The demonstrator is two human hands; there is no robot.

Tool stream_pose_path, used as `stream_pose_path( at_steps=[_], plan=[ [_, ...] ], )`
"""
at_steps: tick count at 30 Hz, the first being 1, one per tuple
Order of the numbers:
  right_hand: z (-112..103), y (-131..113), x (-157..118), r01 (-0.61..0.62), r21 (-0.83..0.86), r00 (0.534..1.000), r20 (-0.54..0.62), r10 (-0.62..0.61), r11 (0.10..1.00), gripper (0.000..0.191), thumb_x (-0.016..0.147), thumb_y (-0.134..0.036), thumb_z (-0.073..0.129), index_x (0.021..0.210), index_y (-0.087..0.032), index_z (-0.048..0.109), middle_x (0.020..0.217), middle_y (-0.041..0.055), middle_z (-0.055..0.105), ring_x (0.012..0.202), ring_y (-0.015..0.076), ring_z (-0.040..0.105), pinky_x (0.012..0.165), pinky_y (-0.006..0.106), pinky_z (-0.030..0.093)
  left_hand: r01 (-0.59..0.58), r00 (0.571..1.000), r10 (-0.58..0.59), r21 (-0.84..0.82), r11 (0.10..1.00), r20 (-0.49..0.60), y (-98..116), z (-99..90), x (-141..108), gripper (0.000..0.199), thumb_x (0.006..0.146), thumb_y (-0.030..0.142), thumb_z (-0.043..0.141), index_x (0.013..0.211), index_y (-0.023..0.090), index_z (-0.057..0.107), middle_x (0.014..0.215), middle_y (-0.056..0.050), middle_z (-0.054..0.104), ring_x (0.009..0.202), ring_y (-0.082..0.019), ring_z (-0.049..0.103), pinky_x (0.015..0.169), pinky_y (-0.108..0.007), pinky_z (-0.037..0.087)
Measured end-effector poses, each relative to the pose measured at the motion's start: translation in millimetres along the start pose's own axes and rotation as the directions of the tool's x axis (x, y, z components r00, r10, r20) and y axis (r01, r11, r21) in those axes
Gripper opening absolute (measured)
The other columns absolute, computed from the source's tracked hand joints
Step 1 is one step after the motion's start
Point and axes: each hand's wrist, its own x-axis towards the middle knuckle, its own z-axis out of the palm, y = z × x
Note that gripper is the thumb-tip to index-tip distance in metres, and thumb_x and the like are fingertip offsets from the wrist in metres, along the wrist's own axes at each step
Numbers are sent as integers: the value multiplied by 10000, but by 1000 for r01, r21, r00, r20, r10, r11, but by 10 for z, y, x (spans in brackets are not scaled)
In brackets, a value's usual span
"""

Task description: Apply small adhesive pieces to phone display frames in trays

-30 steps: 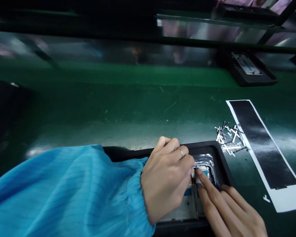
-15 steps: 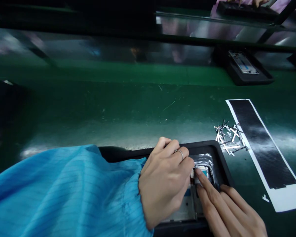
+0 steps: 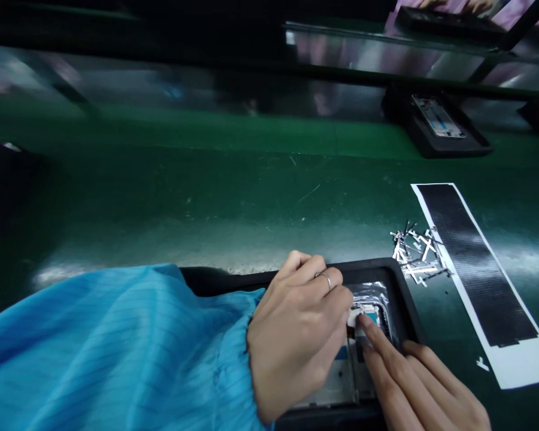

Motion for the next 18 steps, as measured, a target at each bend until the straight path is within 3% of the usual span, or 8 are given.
stream_pose_path(
  at_steps=[9, 18],
  plan=[
    [-14, -3, 18, -11, 27, 1000, 2, 11, 1000, 240, 860, -53, 456, 772, -136, 662, 924, 104, 689, 584, 98, 623, 629, 217, 492, -10, 1000, 9, 30, 999, 27, -6, 5, 28, 300, 889, 103, 387, 650, 143, 565, 657, -14, 537, 673, -154, 388, 647, -324, 288],
    [-20, -10, 18, -19, 17, 999, 28, 19, 1000, 251, 870, -62, 437, 808, -139, 667, 937, 90, 691, 618, 101, 625, 647, 216, 489, -38, 999, 38, 28, 999, -12, -33, 55, 14, 306, 889, 91, 379, 655, 125, 573, 647, -21, 521, 648, -149, 377, 630, -333, 283]
  ],
)
